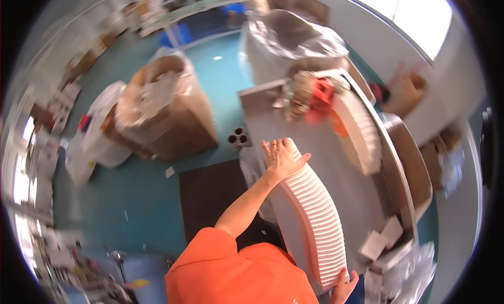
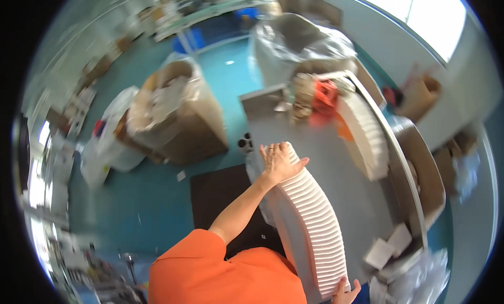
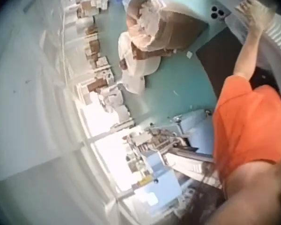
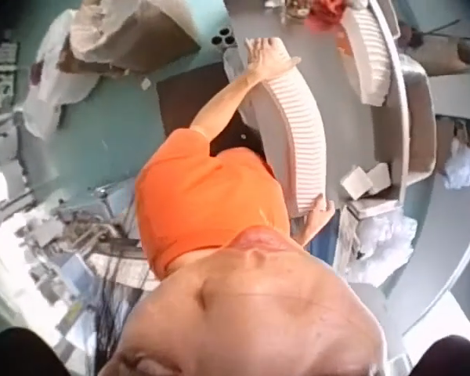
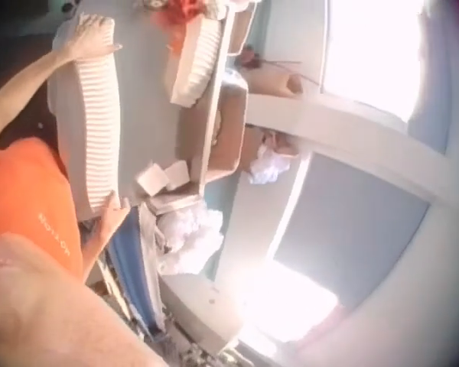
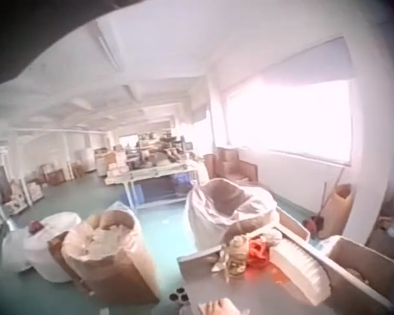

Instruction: The person is manually sorting and placing stacks of white paper filters onto a conveyor belt for packaging.

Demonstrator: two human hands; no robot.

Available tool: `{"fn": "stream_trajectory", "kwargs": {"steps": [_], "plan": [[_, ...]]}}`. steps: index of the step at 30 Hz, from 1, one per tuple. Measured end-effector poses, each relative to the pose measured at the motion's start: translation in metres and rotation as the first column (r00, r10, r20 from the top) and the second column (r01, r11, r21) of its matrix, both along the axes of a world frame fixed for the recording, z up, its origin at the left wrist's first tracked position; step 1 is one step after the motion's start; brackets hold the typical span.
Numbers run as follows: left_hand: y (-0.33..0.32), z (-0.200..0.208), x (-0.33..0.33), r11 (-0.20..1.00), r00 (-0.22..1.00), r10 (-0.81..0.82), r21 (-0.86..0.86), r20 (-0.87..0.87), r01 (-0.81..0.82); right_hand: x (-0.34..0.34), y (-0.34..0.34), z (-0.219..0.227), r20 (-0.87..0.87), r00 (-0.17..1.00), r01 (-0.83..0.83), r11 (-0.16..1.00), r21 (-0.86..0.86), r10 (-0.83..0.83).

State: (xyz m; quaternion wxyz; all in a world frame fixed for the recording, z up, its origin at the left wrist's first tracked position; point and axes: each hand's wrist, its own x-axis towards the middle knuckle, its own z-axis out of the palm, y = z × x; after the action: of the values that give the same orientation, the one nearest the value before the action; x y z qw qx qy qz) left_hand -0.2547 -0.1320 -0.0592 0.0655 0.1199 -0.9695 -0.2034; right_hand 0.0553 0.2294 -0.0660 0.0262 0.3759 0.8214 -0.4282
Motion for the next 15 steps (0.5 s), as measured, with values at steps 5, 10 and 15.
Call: {"fn": "stream_trajectory", "kwargs": {"steps": [5,10,15], "plan": [[-0.044,-0.006,0.012,0.996,0.996,0.078,0.036,0.042,-0.08,0.008,-0.003,-0.048,-0.332,0.914,0.175,0.964,-0.201,-0.235],[-0.031,-0.013,0.008,0.996,0.996,0.091,0.01,-0.018,-0.091,0.076,0.061,-0.13,-0.209,0.977,-0.041,0.999,0.029,0.046],[-0.028,-0.013,0.0,0.999,0.999,0.044,0.015,-0.004,-0.044,0.094,0.09,-0.148,-0.001,0.955,-0.28,0.906,0.318,0.296]]}}
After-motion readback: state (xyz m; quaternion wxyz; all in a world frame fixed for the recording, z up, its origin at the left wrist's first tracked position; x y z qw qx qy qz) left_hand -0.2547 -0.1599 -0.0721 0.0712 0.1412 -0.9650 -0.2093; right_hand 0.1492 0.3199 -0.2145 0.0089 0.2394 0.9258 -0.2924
